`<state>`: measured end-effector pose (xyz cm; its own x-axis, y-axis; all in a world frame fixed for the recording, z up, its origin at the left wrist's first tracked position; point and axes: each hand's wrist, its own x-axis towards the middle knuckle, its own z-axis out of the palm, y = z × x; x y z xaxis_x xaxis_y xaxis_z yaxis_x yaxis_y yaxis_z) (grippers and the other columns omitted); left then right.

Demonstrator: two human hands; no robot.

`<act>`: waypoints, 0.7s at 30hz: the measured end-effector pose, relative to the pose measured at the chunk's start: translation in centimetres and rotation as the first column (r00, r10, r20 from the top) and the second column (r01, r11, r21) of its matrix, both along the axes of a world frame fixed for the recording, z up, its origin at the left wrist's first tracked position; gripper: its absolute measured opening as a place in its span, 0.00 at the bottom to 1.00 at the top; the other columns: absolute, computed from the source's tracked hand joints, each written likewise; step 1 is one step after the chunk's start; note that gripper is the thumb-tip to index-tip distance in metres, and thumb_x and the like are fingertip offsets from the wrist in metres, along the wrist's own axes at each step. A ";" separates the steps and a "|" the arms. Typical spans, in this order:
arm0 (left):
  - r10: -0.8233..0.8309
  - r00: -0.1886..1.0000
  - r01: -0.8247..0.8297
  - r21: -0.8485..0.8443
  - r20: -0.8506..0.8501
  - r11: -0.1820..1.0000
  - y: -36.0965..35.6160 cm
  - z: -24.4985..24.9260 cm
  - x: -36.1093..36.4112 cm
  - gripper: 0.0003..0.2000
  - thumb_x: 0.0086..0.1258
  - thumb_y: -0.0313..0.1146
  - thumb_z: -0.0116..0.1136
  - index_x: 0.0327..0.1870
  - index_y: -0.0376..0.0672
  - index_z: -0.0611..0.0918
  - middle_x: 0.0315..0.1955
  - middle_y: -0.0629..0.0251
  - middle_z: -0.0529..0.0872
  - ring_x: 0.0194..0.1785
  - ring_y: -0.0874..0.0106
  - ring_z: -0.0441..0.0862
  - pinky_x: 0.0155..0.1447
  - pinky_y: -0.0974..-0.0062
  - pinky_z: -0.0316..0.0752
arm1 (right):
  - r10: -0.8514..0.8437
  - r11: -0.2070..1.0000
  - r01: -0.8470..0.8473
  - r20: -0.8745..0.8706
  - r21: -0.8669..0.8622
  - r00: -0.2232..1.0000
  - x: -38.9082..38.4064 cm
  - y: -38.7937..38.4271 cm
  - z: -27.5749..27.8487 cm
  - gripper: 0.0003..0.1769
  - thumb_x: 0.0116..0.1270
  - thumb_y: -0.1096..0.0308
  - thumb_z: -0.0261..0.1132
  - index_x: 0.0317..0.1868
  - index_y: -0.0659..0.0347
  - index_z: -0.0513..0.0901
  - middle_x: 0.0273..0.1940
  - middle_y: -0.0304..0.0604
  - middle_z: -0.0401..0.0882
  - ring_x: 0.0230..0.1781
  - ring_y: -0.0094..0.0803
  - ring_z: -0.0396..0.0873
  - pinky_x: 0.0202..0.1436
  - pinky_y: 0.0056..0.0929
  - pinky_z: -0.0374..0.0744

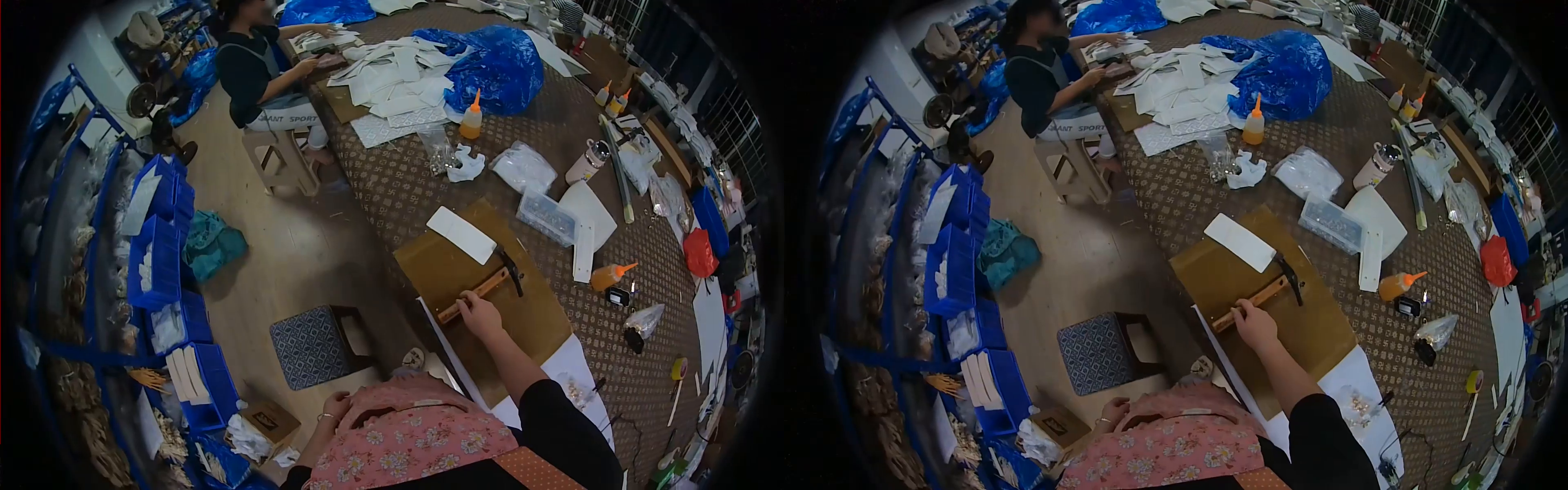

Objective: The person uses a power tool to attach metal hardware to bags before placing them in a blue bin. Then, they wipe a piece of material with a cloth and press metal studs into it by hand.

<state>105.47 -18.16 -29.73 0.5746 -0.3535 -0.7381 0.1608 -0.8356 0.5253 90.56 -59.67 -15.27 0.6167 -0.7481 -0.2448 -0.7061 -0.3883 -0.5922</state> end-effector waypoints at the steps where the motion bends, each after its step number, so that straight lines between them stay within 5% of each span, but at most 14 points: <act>1: -0.017 1.000 0.017 0.009 -0.008 1.000 -1.4 -0.4 1.0 0.17 0.56 0.37 0.57 0.46 0.38 0.79 0.39 0.55 0.83 0.43 0.66 0.81 0.48 0.74 0.74 | -0.002 0.999 0.002 -0.001 0.043 1.000 -0.4 -0.4 0.1 0.18 0.64 0.52 0.52 0.47 0.54 0.75 0.36 0.48 0.78 0.37 0.47 0.76 0.40 0.38 0.75; 5: -0.247 0.962 0.252 -0.030 0.118 0.967 -9.2 1.8 5.0 0.17 0.56 0.36 0.57 0.45 0.39 0.79 0.38 0.57 0.83 0.42 0.66 0.81 0.48 0.73 0.74 | -0.132 0.988 0.135 -0.040 0.075 0.990 -3.8 -1.3 -0.3 0.13 0.63 0.54 0.54 0.40 0.50 0.78 0.32 0.45 0.78 0.34 0.46 0.77 0.37 0.40 0.76; 6: -0.282 0.947 0.288 -0.020 0.151 0.957 -10.3 2.2 5.7 0.16 0.56 0.36 0.57 0.45 0.40 0.80 0.38 0.57 0.83 0.42 0.66 0.81 0.48 0.73 0.74 | -0.184 0.982 0.183 -0.029 -0.043 0.982 -5.2 -1.3 -0.1 0.11 0.62 0.55 0.56 0.38 0.50 0.79 0.31 0.45 0.76 0.34 0.45 0.77 0.35 0.40 0.76; 10: -0.274 0.944 0.273 0.032 0.186 0.961 -14.7 1.9 10.8 0.15 0.55 0.35 0.57 0.43 0.40 0.80 0.38 0.57 0.83 0.41 0.66 0.81 0.47 0.73 0.74 | -0.347 0.901 0.323 -0.034 -0.291 0.937 -11.2 -1.5 -0.7 0.07 0.58 0.59 0.60 0.35 0.49 0.80 0.28 0.45 0.73 0.31 0.45 0.76 0.31 0.39 0.75; 14: -0.125 0.868 0.252 -0.211 0.481 0.944 -21.1 -1.2 17.6 0.14 0.53 0.32 0.59 0.40 0.38 0.79 0.31 0.58 0.83 0.38 0.64 0.81 0.46 0.71 0.75 | -0.514 0.825 0.479 -0.046 -0.300 0.856 -15.3 -0.6 -0.9 0.06 0.57 0.62 0.62 0.36 0.47 0.81 0.27 0.45 0.72 0.30 0.45 0.75 0.31 0.38 0.75; 17: -0.114 0.796 0.368 -0.325 0.594 0.871 -31.2 4.1 20.0 0.22 0.52 0.35 0.63 0.49 0.39 0.74 0.42 0.55 0.76 0.47 0.61 0.75 0.54 0.68 0.70 | -0.667 0.705 0.620 -0.022 -0.343 0.745 -17.1 0.5 -2.0 0.09 0.55 0.64 0.63 0.38 0.47 0.82 0.28 0.45 0.71 0.30 0.44 0.74 0.32 0.37 0.74; 20: -0.171 0.610 0.631 -0.344 0.774 0.695 -42.7 9.9 20.8 0.37 0.49 0.42 0.68 0.60 0.42 0.63 0.57 0.48 0.63 0.60 0.56 0.63 0.62 0.67 0.62 | -0.763 0.615 0.674 -0.094 -0.409 0.640 -16.2 1.0 -2.3 0.17 0.56 0.63 0.62 0.48 0.49 0.78 0.38 0.49 0.70 0.40 0.43 0.72 0.42 0.38 0.72; 21: -0.179 0.577 0.643 -0.309 0.797 0.701 -46.5 11.0 20.9 0.42 0.46 0.46 0.69 0.62 0.43 0.60 0.59 0.46 0.59 0.61 0.54 0.61 0.62 0.65 0.61 | -0.794 0.561 0.621 -0.144 -0.547 0.591 -14.3 1.0 -1.8 0.21 0.55 0.63 0.62 0.52 0.49 0.75 0.46 0.50 0.67 0.47 0.46 0.68 0.48 0.43 0.67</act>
